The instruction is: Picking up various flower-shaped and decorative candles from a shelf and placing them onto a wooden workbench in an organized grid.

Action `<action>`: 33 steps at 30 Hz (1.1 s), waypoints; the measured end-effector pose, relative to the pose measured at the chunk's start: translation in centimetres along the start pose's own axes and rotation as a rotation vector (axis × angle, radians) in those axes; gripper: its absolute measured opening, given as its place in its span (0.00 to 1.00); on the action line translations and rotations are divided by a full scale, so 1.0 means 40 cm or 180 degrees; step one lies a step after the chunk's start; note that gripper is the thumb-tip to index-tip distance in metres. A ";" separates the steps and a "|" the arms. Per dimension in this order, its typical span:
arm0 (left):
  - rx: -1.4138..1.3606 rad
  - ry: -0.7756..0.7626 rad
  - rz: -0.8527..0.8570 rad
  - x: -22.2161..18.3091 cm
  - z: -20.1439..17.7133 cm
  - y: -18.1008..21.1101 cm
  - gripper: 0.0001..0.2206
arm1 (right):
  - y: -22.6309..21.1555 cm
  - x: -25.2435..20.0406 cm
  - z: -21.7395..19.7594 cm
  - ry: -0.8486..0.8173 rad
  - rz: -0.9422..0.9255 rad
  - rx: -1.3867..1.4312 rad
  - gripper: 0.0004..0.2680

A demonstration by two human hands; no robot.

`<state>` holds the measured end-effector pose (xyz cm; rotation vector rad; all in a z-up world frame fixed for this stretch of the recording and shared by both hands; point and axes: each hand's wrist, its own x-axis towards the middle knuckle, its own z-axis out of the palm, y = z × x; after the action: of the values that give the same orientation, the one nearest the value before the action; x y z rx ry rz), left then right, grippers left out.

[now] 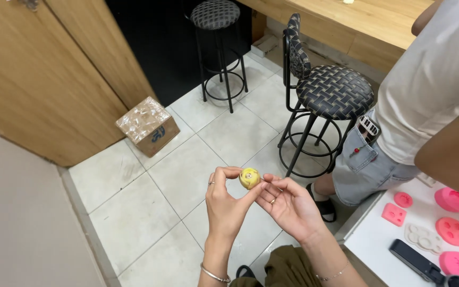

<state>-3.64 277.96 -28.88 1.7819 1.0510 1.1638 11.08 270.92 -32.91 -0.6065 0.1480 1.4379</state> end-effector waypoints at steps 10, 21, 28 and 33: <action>0.0024 -0.0352 -0.0119 0.370 0.114 -0.169 0.19 | -0.131 0.384 0.081 0.0214 -0.0084 0.0150 0.08; -0.0028 -0.0517 0.0218 0.882 0.309 -0.303 0.17 | -0.388 0.843 0.254 0.0345 -0.0072 0.0198 0.06; -0.0307 -0.0830 -0.0128 1.086 0.440 -0.390 0.19 | -0.496 1.044 0.233 0.0419 -0.0216 0.0391 0.06; -0.0471 -0.1131 -0.0061 1.275 0.535 -0.459 0.20 | -0.576 1.202 0.229 0.0464 -0.0571 0.0467 0.04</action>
<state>24.95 328.31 -35.25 1.7736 0.7512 0.8479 37.99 317.35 -39.81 -0.5885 0.3040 1.1984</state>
